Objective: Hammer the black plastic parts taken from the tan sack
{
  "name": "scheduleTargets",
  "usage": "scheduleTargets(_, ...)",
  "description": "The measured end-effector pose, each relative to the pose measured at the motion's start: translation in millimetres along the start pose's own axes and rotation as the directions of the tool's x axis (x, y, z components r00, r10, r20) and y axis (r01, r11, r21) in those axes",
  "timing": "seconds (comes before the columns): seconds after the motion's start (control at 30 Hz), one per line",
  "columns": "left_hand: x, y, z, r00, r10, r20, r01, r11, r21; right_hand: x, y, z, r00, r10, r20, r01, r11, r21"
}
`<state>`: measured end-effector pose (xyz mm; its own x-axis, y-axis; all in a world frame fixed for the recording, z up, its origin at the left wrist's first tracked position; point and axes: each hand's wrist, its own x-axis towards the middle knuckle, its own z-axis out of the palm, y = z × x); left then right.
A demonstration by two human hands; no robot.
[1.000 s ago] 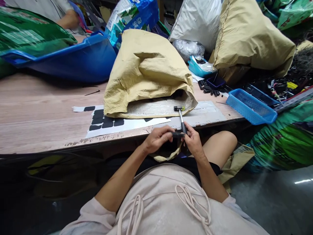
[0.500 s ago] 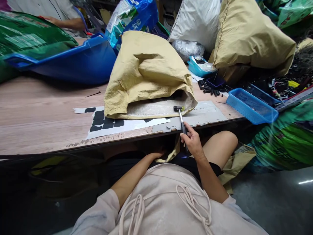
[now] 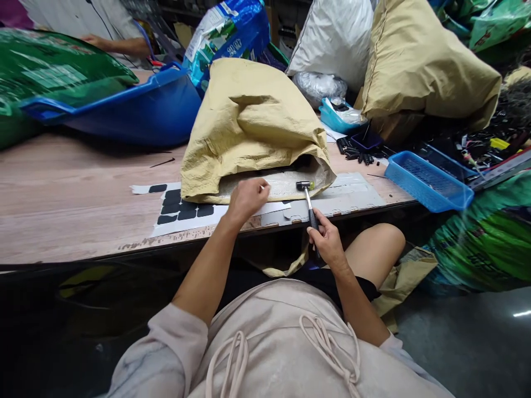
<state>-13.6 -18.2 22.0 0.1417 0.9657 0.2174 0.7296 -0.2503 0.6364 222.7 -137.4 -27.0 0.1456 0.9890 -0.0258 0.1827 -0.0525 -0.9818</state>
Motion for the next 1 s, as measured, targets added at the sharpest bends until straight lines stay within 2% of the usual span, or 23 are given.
scheduleTargets(0.07, 29.8, -14.7, 0.5, 0.978, -0.182, -0.105, 0.197, 0.967, 0.160, 0.0, 0.4, -0.5, 1.000, -0.008, 0.001, 0.008, 1.000, 0.005)
scheduleTargets(0.13, 50.9, -26.9, 2.4, 0.956, -0.244, -0.164, 0.275, 0.941, 0.197, -0.5, 0.1, -0.8, 1.000, -0.010, 0.001, 0.010, 1.000, 0.009)
scheduleTargets(0.23, 70.1, -37.2, 3.4, 0.963, -0.191, -0.192, 0.226, 0.957, 0.180, -1.6, -1.6, -0.7, 1.000, -0.005, 0.004, 0.005, 1.000, 0.006)
scheduleTargets(0.37, 85.7, -44.7, 3.5, 0.986, -0.158, -0.058, 0.167, 0.962, 0.217, -2.0, -2.6, -0.3, 1.000, -0.001, 0.001, 0.001, 1.000, 0.000)
scheduleTargets(0.47, 91.0, -49.3, 4.4, 0.986, -0.160, -0.048, 0.167, 0.967, 0.191, -1.5, -1.2, -0.4, 1.000, -0.005, 0.005, 0.005, 1.000, -0.001)
scheduleTargets(0.53, 90.9, -50.5, 4.6, 0.988, -0.147, -0.054, 0.154, 0.973, 0.174, -1.3, 0.0, -0.5, 1.000, -0.007, 0.011, 0.007, 1.000, -0.001)
scheduleTargets(0.7, 82.7, -46.0, 2.3, 0.998, -0.057, 0.036, 0.048, 0.974, 0.221, -1.2, 1.4, -0.6, 1.000, -0.005, 0.001, 0.005, 1.000, -0.010)
scheduleTargets(0.77, 76.4, -42.8, 1.1, 0.999, -0.025, 0.036, 0.016, 0.977, 0.211, -0.6, 1.6, -0.7, 1.000, -0.005, 0.005, 0.005, 1.000, -0.015)
scheduleTargets(0.9, 52.1, -36.0, 1.7, 1.000, 0.010, -0.020, -0.007, 0.991, 0.133, 2.5, 3.0, -1.5, 0.999, -0.050, -0.020, 0.050, 0.999, -0.019)
scheduleTargets(1.0, 25.5, -31.0, 6.9, 0.997, 0.080, 0.021, -0.081, 0.996, 0.040, 4.7, 4.5, -2.7, 0.997, -0.046, -0.058, 0.044, 0.999, -0.030)
